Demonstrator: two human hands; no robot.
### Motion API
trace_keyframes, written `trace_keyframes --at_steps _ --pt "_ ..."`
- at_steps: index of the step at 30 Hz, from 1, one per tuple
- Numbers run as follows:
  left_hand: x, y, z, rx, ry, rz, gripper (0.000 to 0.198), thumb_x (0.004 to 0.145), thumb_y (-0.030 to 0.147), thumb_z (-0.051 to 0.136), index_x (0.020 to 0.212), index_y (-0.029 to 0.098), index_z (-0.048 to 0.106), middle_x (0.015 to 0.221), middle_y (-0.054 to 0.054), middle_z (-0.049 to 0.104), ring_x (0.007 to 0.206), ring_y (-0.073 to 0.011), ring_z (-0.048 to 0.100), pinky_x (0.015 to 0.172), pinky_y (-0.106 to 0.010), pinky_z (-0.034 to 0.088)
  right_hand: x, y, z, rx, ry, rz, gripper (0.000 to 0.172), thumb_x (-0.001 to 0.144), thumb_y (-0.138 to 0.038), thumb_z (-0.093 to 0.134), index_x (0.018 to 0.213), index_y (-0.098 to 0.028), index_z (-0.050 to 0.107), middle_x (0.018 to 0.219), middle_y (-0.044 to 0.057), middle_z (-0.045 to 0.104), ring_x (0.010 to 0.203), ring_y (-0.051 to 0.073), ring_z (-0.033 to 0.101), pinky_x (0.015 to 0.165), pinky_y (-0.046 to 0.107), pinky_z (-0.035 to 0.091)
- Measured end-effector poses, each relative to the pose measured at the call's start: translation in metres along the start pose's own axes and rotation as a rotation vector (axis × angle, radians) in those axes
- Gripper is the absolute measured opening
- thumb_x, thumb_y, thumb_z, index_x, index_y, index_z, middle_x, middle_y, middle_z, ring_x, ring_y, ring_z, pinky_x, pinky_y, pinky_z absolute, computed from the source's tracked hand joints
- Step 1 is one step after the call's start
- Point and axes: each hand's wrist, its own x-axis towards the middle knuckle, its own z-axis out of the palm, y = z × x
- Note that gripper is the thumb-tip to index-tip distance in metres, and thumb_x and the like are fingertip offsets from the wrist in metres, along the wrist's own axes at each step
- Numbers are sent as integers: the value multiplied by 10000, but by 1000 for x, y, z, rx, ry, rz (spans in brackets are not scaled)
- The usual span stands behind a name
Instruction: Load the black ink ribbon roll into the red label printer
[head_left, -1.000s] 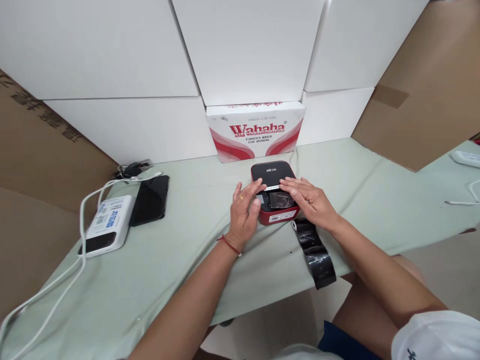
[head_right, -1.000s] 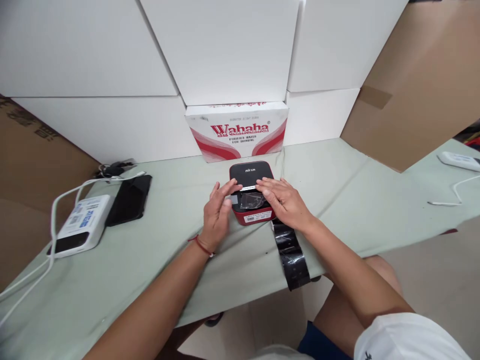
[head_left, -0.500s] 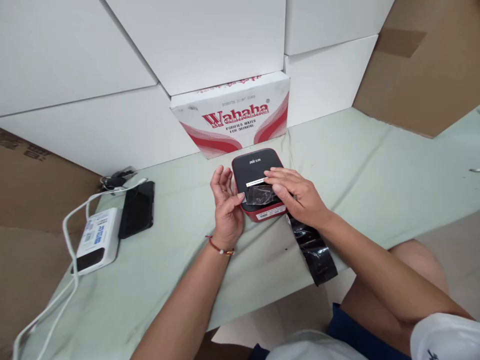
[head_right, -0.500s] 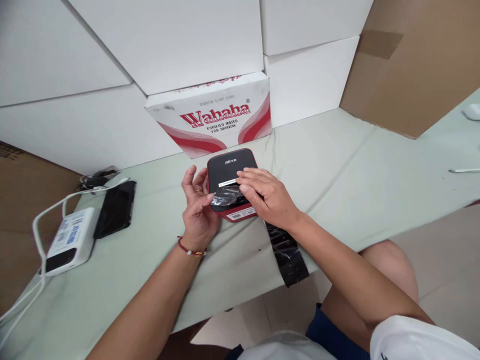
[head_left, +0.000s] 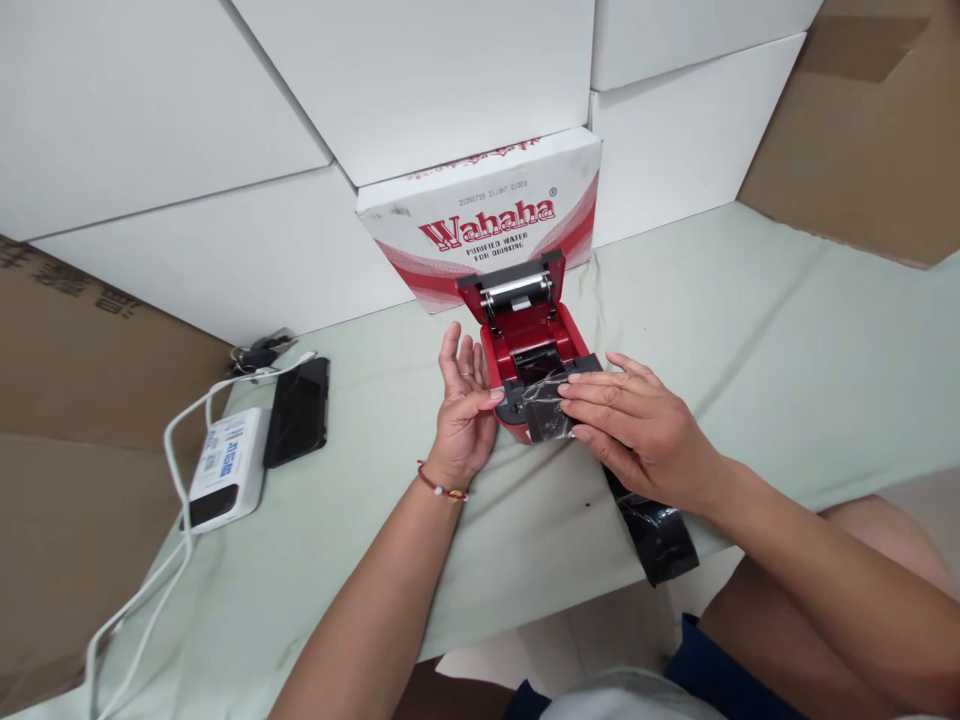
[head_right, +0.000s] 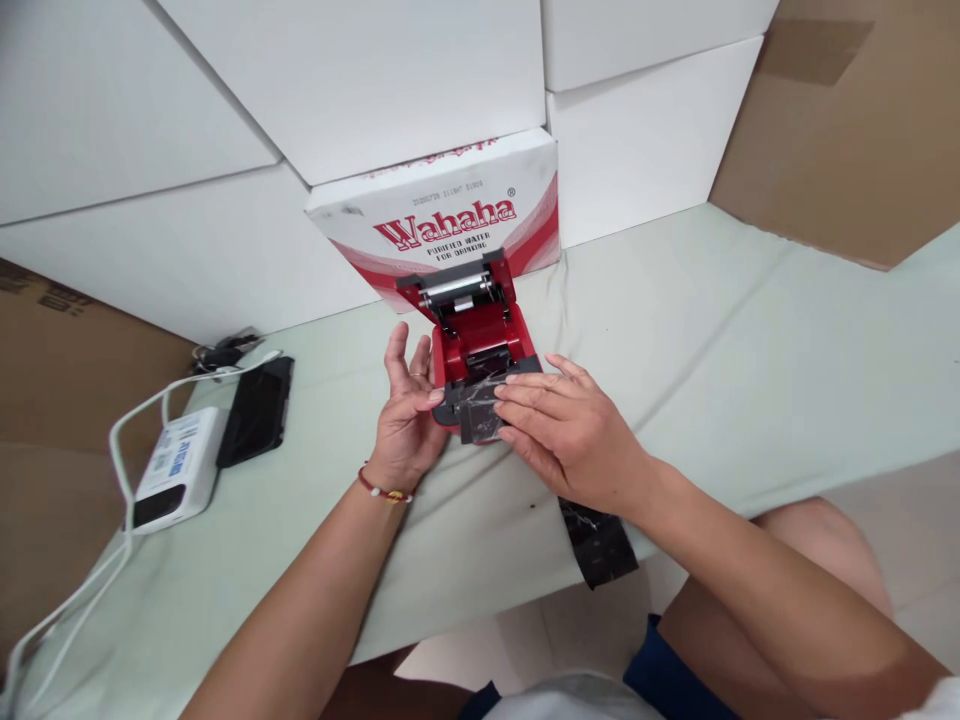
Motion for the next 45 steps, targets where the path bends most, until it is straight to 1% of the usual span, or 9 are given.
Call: trace_keyframes --at_steps 5,9,13,17,22,29,34,41,45 --pt "-8 10 -5 125 68 61 509 856 329 652 1348 361 526 1576 -45 466 1503 -251 429 1188 -449 436 1 2 0 16 -16 18 322 1019 -293 535 1275 -360 720 1337 10 734 1295 238 657 1239 522 366" --pt "-6 53 -2 440 186 289 286 815 214 672 1094 278 662 1305 -34 655 1298 -243 590 1080 -413 481 2 4 -7 -5 28 60 317 1046 -337 472 1214 -318 741 1310 18 747 1262 236 668 1195 476 405" --pt "18 88 10 808 0 329 211 776 130 584 873 237 737 874 -9 730 871 -210 665 853 -364 529 6 14 -23 -129 83 317 397 1056 -373 402 997 -245 773 1028 75 799 1050 264 707 942 409 509" --pt "47 82 23 1096 -167 207 257 720 117 611 856 255 780 805 -42 732 787 -279 673 834 -454 536 7 35 -39 -239 -225 513 280 986 -311 508 971 -212 769 989 88 781 969 279 682 809 376 475" --pt "76 63 27 1311 -275 127 156 673 217 734 810 275 781 673 -51 678 697 -304 650 781 -495 556 1 46 -41 -236 -664 439 274 954 -389 577 1088 -242 766 1049 112 756 1076 323 647 764 362 470" --pt "101 70 44 1456 -543 -37 148 585 144 807 706 211 752 578 -16 634 611 -205 594 766 -440 549 0 30 -28 -247 -768 404 244 843 -239 686 1081 -252 736 1137 119 715 1053 307 672 657 341 461" --pt "84 108 56 1472 -576 -51 107 766 239 704 824 164 756 724 -62 682 670 -203 606 731 -394 504 5 25 -38 -234 -829 440 242 856 -240 668 1093 -220 715 1165 119 708 1030 292 681 643 334 418" --pt "13 181 5 1087 -155 -51 320 867 431 621 1039 193 748 832 -35 719 688 -182 596 642 -308 442 7 33 -57 -90 -773 464 154 891 -333 647 986 -230 711 947 64 736 829 221 652 600 308 354" --pt "-21 161 -46 998 -332 -218 432 835 528 661 1089 190 747 970 -66 738 870 -235 648 794 -349 517 6 40 -58 -50 -765 488 163 882 -338 638 966 -226 721 843 44 709 717 188 600 591 299 341"
